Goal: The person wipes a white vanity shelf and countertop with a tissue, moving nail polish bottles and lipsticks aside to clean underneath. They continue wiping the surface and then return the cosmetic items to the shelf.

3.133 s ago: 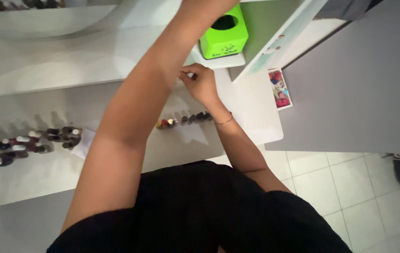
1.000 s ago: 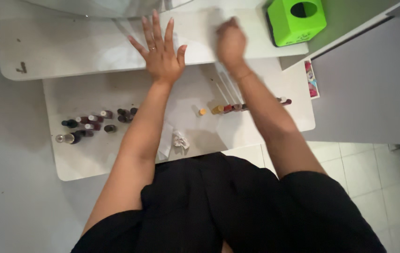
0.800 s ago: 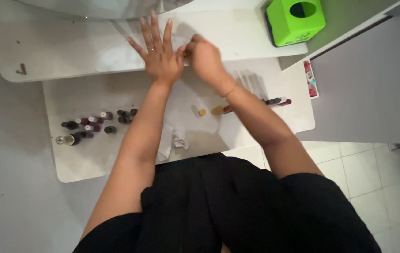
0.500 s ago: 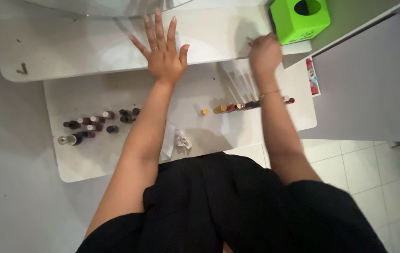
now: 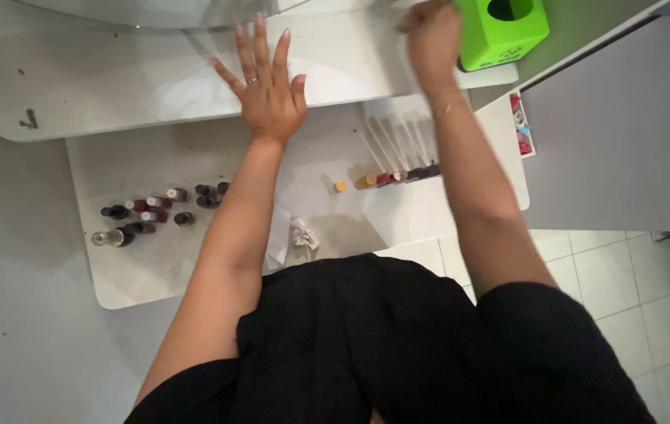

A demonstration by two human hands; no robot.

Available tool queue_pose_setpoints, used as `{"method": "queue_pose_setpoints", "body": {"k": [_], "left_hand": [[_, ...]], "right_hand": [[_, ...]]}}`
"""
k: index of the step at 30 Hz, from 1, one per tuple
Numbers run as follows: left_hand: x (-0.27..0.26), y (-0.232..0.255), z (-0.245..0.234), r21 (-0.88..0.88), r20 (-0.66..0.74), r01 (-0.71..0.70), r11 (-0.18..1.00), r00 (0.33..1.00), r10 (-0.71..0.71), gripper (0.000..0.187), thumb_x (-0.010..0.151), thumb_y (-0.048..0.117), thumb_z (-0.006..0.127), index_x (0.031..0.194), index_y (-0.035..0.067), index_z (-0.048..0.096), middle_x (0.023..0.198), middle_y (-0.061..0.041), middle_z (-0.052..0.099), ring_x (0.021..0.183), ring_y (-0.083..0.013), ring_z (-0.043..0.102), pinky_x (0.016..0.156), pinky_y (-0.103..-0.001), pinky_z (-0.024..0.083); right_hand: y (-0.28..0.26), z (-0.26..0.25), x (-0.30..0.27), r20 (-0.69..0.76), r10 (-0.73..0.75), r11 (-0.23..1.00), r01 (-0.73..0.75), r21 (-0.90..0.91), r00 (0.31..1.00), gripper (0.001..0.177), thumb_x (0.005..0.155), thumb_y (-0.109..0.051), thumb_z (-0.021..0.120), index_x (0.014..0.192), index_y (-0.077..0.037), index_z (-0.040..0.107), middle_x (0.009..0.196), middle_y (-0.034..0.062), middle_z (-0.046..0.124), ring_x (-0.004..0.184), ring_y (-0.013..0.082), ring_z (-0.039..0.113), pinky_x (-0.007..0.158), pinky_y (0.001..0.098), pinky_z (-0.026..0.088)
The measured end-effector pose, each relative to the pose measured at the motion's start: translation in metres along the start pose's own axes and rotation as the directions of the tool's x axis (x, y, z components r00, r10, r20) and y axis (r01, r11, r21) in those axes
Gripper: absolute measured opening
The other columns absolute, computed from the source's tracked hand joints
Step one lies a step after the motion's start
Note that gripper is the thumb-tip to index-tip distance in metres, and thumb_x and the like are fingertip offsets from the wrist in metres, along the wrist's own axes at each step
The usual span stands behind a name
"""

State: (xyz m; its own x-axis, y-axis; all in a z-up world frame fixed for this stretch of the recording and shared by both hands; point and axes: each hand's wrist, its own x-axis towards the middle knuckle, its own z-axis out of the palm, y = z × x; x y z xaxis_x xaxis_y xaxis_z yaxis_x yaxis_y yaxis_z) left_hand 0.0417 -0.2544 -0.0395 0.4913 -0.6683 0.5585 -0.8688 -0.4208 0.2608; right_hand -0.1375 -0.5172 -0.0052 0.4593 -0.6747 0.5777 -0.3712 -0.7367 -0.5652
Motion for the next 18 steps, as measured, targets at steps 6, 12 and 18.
{"method": "queue_pose_setpoints", "body": {"k": [6, 12, 18], "left_hand": [[0.000, 0.000, -0.001, -0.009, -0.112, -0.042, 0.999, 0.993, 0.041, 0.053, 0.115, 0.052, 0.030, 0.160, 0.026, 0.041, 0.172, -0.008, 0.020, 0.160, -0.0339, 0.011, 0.122, -0.073, -0.007], [-0.003, 0.000, 0.001, -0.028, -0.069, -0.026, 0.999, 0.997, 0.024, 0.053, 0.114, 0.053, 0.030, 0.158, 0.026, 0.044, 0.170, -0.008, 0.026, 0.159, -0.0344, 0.016, 0.122, -0.073, -0.005], [-0.002, -0.002, 0.003, -0.014, -0.125, -0.045, 0.999, 0.991, 0.043, 0.056, 0.114, 0.052, 0.028, 0.160, 0.024, 0.041, 0.171, -0.006, 0.024, 0.161, -0.0323, 0.014, 0.123, -0.073, -0.006]], "right_hand": [[0.041, 0.049, -0.009, -0.082, -0.334, 0.863, 0.269, -0.428, 0.939, 0.007, 0.078, -0.003, 0.063, 0.075, -0.001, 0.069, 0.080, 0.0199, 0.071, 0.081, 0.0422, 0.069, 0.073, 0.0502, 0.056], [-0.087, 0.083, -0.072, 0.293, -0.152, 0.969, 0.200, -0.144, 0.944, 0.015, 0.081, -0.003, 0.061, 0.085, 0.002, 0.074, 0.103, 0.0245, 0.066, 0.080, 0.0431, 0.067, 0.071, 0.0498, 0.054], [-0.078, 0.029, -0.058, 0.329, -0.194, 0.971, 0.229, -0.071, 0.924, 0.017, 0.077, -0.003, 0.062, 0.075, -0.009, 0.078, 0.093, 0.0141, 0.071, 0.085, 0.0356, 0.068, 0.078, 0.0443, 0.055]]}}
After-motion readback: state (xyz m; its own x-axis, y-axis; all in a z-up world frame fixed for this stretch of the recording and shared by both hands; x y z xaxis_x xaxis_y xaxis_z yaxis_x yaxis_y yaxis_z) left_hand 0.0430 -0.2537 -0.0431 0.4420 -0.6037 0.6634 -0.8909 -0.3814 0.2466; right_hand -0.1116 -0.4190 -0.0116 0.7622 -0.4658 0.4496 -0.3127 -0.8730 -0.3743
